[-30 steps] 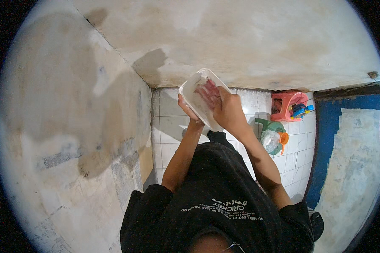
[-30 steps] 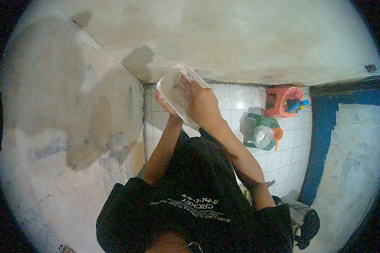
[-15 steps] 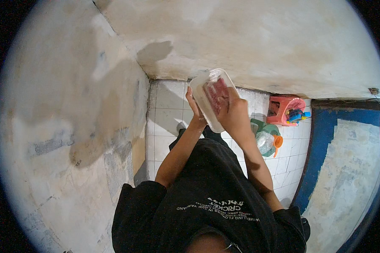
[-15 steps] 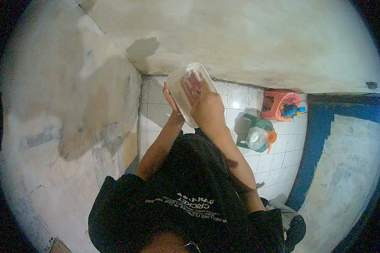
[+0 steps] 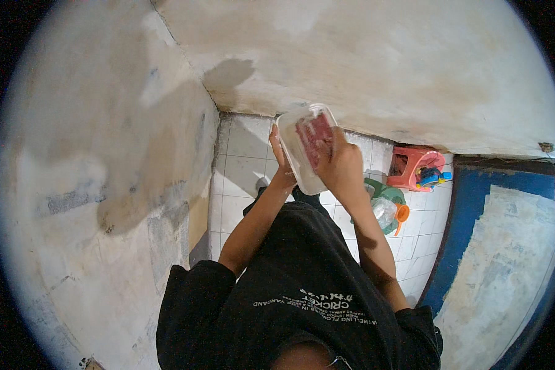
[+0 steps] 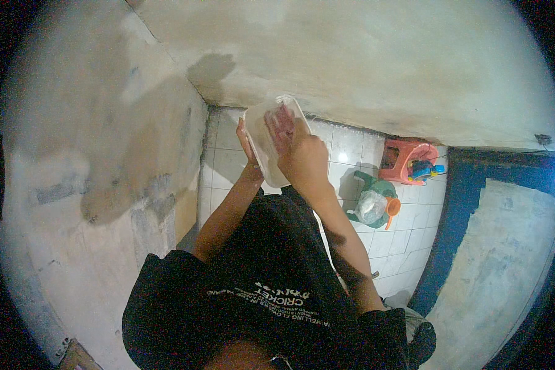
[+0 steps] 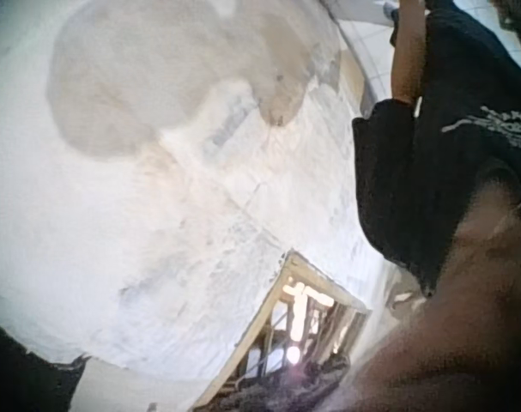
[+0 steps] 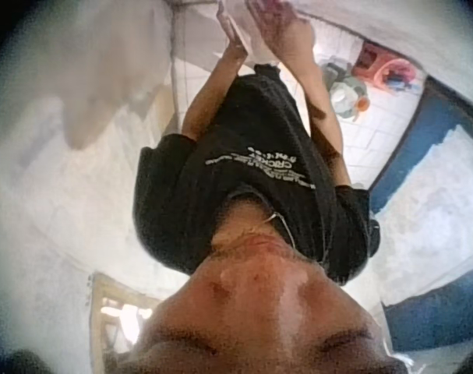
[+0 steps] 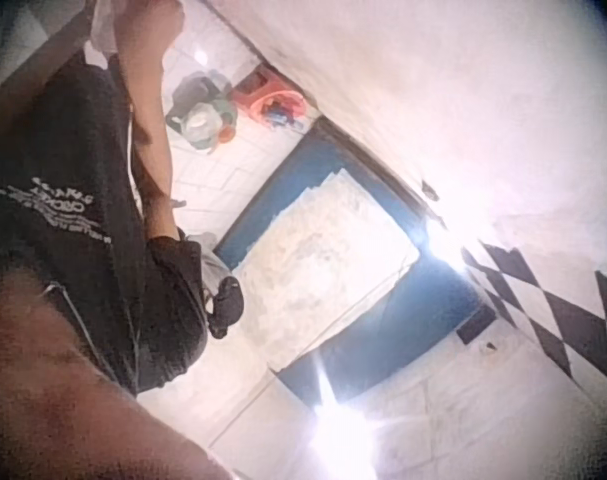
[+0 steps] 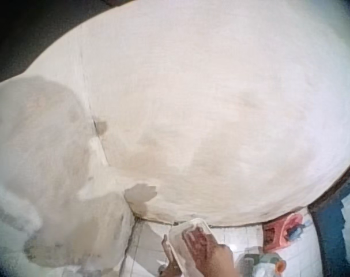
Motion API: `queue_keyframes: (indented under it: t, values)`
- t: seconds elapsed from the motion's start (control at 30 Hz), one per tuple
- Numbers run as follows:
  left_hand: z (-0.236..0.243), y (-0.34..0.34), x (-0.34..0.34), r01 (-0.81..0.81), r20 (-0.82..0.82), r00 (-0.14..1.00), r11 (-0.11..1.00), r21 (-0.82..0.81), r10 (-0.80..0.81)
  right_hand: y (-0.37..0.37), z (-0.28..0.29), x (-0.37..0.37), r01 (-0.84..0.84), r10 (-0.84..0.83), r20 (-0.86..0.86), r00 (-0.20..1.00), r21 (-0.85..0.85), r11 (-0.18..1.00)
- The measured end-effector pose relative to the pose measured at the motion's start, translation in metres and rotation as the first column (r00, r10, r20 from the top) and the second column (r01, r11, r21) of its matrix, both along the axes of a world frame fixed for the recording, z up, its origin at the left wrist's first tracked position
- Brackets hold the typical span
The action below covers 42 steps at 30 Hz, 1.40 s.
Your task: The person applies white patching compound to a damaged wall using a red putty knife, scooping the material from a small plastic container and smoothing it over the surface.
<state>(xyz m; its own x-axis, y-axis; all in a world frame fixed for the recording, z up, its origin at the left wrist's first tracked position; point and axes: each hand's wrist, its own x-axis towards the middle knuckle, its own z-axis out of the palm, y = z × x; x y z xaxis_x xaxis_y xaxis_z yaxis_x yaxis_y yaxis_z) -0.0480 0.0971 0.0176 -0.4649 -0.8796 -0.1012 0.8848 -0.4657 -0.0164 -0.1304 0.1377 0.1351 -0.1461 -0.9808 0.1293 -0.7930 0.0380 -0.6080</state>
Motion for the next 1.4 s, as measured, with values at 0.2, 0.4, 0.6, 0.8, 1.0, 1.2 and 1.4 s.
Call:
queue_keyframes:
  t: [0.2,0.4,0.6,0.8,1.0,1.2,1.4]
  values:
    - [-0.002,-0.002,0.004,0.012,0.044,0.999,1.000,0.011,-0.013,0.000,0.000,0.006,0.015,-0.016,0.038,0.999,0.032,0.999]
    - [-0.009,0.001,0.006,0.027,0.120,0.993,0.999,-0.026,-0.024,0.003,-0.001,0.005,-0.044,0.046,0.084,0.995,-0.018,0.999]
    - [-0.009,0.001,0.009,0.024,-0.069,0.997,0.998,-0.054,-0.028,0.010,-0.011,0.008,-0.049,0.047,0.086,0.995,0.023,0.999]
    - [-0.014,-0.004,0.013,0.004,0.157,0.988,1.000,-0.001,-0.004,0.009,-0.014,0.009,-0.090,0.089,0.032,0.996,0.030,0.996]
    - [-0.009,-0.001,0.015,0.012,0.219,0.976,0.999,-0.031,-0.005,0.010,-0.021,0.007,-0.111,0.111,0.056,0.992,0.000,0.994]
    - [-0.017,0.000,0.014,0.036,0.174,0.984,0.999,-0.009,-0.034,0.009,-0.024,0.010,-0.108,0.111,0.096,0.989,-0.033,0.994]
    - [-0.032,-0.002,0.012,0.053,0.103,0.993,0.998,0.022,-0.055,0.008,-0.026,0.013,-0.080,0.080,0.012,0.997,0.122,0.989]
